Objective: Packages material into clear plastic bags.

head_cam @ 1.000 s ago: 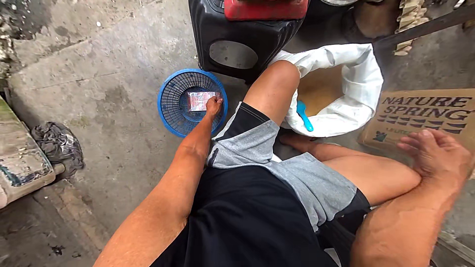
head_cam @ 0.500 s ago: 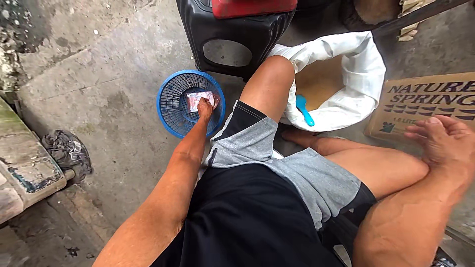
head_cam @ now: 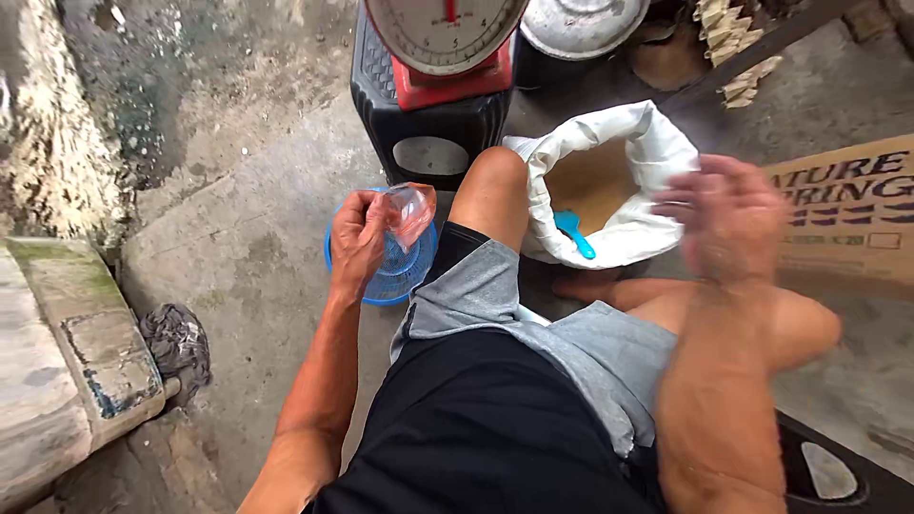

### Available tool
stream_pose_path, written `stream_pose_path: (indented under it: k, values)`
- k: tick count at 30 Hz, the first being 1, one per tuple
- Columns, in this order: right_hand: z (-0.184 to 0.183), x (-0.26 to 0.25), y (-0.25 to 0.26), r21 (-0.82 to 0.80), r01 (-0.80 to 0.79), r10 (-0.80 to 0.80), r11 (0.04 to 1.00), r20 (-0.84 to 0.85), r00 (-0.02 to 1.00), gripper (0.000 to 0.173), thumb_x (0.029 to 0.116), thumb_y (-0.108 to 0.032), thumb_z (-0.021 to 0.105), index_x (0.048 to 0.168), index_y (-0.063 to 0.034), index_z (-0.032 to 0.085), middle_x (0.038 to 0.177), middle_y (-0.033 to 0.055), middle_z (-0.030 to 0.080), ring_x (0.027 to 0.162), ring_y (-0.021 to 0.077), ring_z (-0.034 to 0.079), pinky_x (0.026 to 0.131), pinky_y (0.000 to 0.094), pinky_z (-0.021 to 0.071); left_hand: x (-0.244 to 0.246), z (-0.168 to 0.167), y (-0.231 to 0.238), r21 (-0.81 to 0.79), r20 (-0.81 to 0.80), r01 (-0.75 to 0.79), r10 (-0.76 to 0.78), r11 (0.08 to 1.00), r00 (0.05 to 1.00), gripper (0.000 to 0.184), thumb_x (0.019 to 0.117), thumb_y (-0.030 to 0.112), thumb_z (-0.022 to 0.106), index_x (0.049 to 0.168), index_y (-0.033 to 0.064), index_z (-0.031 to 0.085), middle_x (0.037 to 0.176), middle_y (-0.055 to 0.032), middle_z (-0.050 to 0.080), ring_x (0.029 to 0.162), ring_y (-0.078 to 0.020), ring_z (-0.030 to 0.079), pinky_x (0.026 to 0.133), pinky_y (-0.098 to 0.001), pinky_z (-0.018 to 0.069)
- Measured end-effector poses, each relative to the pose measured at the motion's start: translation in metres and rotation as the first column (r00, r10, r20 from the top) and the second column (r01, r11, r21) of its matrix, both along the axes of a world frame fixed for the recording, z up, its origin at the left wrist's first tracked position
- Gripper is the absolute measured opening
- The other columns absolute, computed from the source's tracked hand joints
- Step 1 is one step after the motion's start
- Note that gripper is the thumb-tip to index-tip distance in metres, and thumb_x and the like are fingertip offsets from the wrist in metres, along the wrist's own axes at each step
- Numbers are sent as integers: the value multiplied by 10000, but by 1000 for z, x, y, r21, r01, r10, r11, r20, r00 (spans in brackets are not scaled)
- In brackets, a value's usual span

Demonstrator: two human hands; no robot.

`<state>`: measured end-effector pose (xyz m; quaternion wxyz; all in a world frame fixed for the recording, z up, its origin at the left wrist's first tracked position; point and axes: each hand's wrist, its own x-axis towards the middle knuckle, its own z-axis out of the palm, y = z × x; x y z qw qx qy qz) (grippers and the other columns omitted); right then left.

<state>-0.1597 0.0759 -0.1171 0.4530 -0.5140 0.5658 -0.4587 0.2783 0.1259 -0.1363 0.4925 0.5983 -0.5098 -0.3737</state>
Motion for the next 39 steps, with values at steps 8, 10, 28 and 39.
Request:
stream_pose_path:
  k: [8, 10, 28, 39]
  values:
    - [-35, 124, -5, 45, -549, 445, 835, 531, 721, 817, 920, -704, 593, 1404, -48, 532, 1204, 56, 716, 1044, 198, 716, 840, 407, 625, -81, 152, -21, -478, -353, 194, -389, 857, 851, 120, 1082, 142, 509, 1095, 111, 625, 924, 28, 663, 817, -76, 671, 788, -266, 601]
    - [-30, 136, 4, -46, -564, 443, 824, 672, 593, 836, 803, -800, 641, 1348, -168, 595, 1173, -18, 738, 1032, 143, 724, 851, 363, 626, -104, 160, -21, -481, -430, 204, -432, 853, 793, 131, 1083, 148, 510, 1095, 101, 632, 917, 15, 660, 812, -81, 667, 783, -270, 602]
    - [-46, 29, 33, -96, -113, 137, 989, 886, 442, 292, 864, -214, 785, 1139, -160, 704, 1009, 62, 779, 890, 164, 761, 802, 373, 649, -139, 35, -49, -44, -414, 545, -512, 837, 753, 131, 953, 85, 703, 1055, 167, 689, 982, 13, 712, 815, -96, 684, 736, -310, 611]
    - [-49, 25, 43, -95, -108, 134, 990, 880, 456, 184, 899, -176, 733, 1079, -141, 722, 970, 50, 782, 857, 138, 761, 787, 338, 648, -155, 7, -47, 165, -615, 701, -483, 693, 623, 190, 965, 62, 627, 1110, 146, 717, 991, -10, 750, 872, -102, 707, 803, -319, 604]
